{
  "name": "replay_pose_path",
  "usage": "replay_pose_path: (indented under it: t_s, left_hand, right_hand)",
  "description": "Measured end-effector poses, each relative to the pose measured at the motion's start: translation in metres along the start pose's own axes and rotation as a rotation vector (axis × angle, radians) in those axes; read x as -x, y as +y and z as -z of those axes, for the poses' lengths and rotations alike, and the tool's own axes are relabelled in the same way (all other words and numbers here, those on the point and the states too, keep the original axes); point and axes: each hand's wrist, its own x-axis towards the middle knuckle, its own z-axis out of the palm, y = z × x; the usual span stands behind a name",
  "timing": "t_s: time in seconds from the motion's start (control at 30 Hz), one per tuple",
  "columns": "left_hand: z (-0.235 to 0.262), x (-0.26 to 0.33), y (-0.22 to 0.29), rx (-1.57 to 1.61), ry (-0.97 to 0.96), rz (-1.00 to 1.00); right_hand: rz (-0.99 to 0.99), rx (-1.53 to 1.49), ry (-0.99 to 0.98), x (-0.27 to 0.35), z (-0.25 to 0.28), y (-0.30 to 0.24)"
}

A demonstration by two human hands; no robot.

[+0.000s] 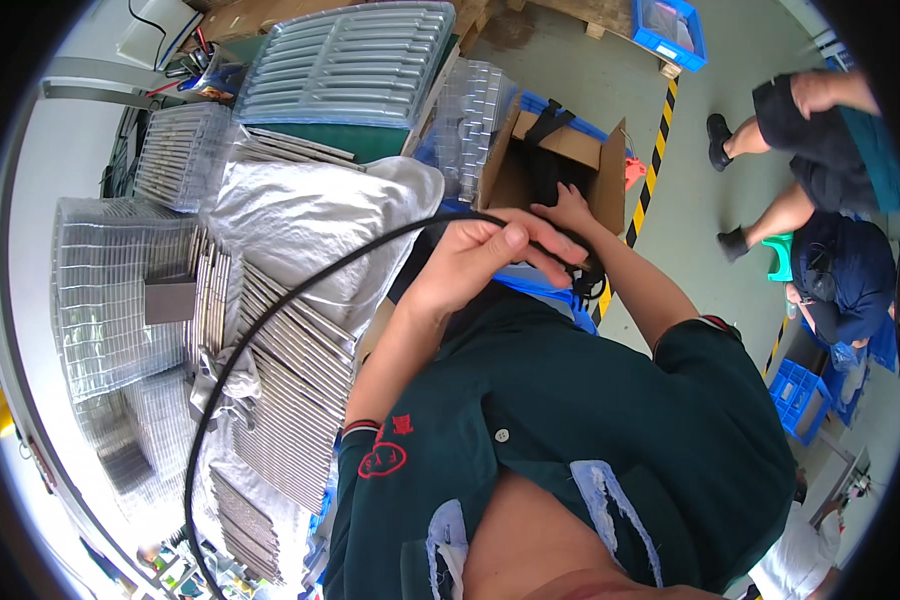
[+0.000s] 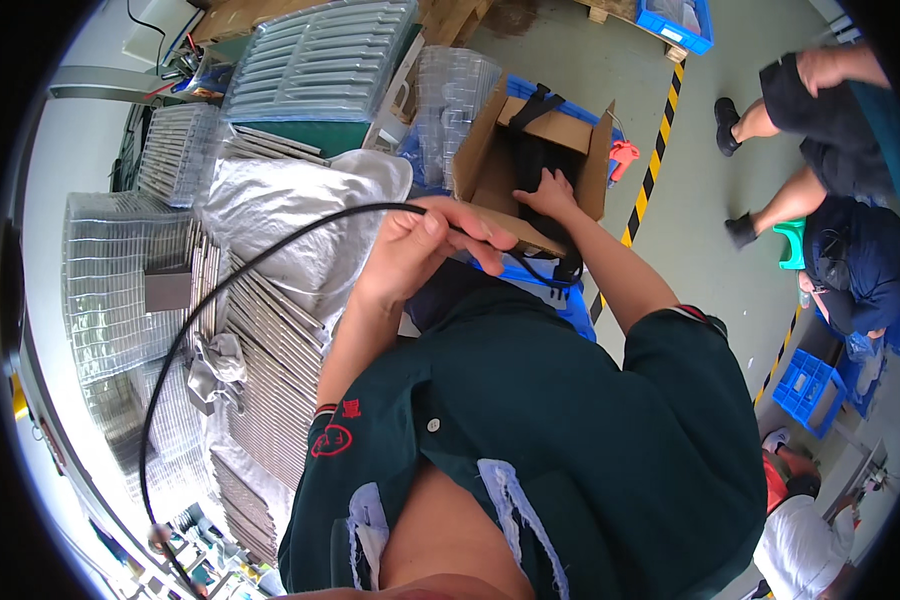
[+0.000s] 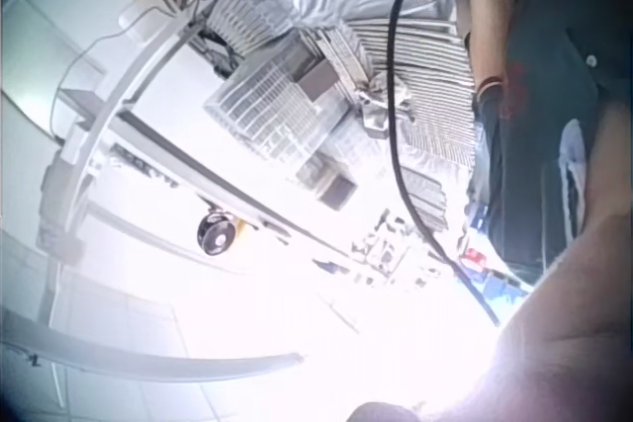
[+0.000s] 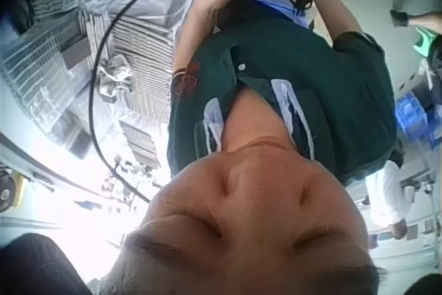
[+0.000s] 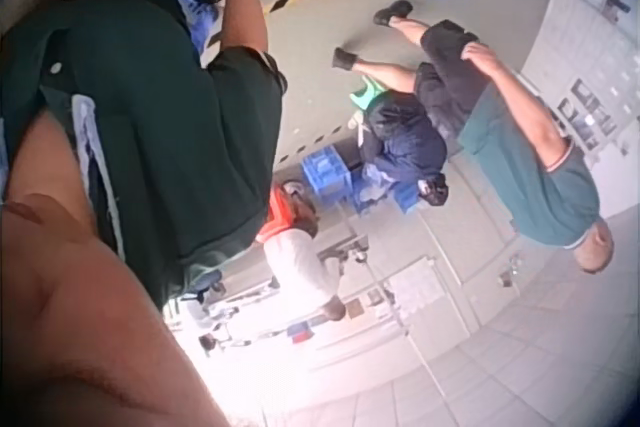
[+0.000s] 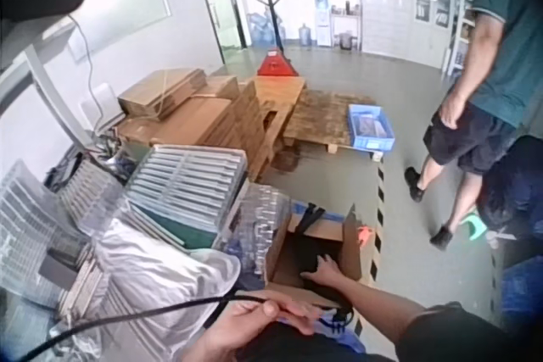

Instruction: Inspecting a black waist bag and placing it into a cardboard box.

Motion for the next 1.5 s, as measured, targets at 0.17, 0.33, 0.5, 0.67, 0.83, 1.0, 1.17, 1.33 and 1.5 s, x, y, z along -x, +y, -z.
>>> replay_pose_path:
  t_s: [0.17,0.33,0.5,0.67,0.83,1.0,1.17,1.33,1.5]
  left_hand:
    - [0.009,-0.017,0.016,-0.068,-0.524,-0.018]
    - [0.029,-0.003,-0.017,0.182,-0.665,0.258]
    - [0.031,-0.006,-0.031,0.161,-0.600,0.263]
    - [0.013,0.007,-0.042,0.276,-0.417,0.444]
    - [0.008,0.031,-0.043,0.294,-0.207,0.516]
    - [0.009,0.036,-0.043,0.323,-0.170,0.465]
    - [0.012,0.033,-0.045,0.284,-0.178,0.470]
    - [0.015,0.035,-0.047,0.257,-0.142,0.488]
    - [0.016,0.036,-0.049,0.233,-0.101,0.501]
  right_hand:
    - [-0.021,0.002,0.067,-0.025,-0.034,-0.002]
    - [0.030,-0.087,0.071,-0.017,-0.032,0.005]
    - [-0.007,-0.171,0.069,-0.010,-0.020,-0.011]
    - [-0.281,-0.167,0.355,-0.027,-0.035,-0.031]
    - [-0.276,-0.248,0.400,-0.039,-0.045,-0.023]
    - [-0.249,-0.367,0.496,-0.023,-0.031,-0.032]
    - [-0.141,-0.351,0.604,-0.020,-0.029,-0.026]
    - [-0.091,-0.310,0.660,-0.019,-0.028,-0.022]
    - [-0.101,-0.286,0.627,-0.015,-0.021,-0.026]
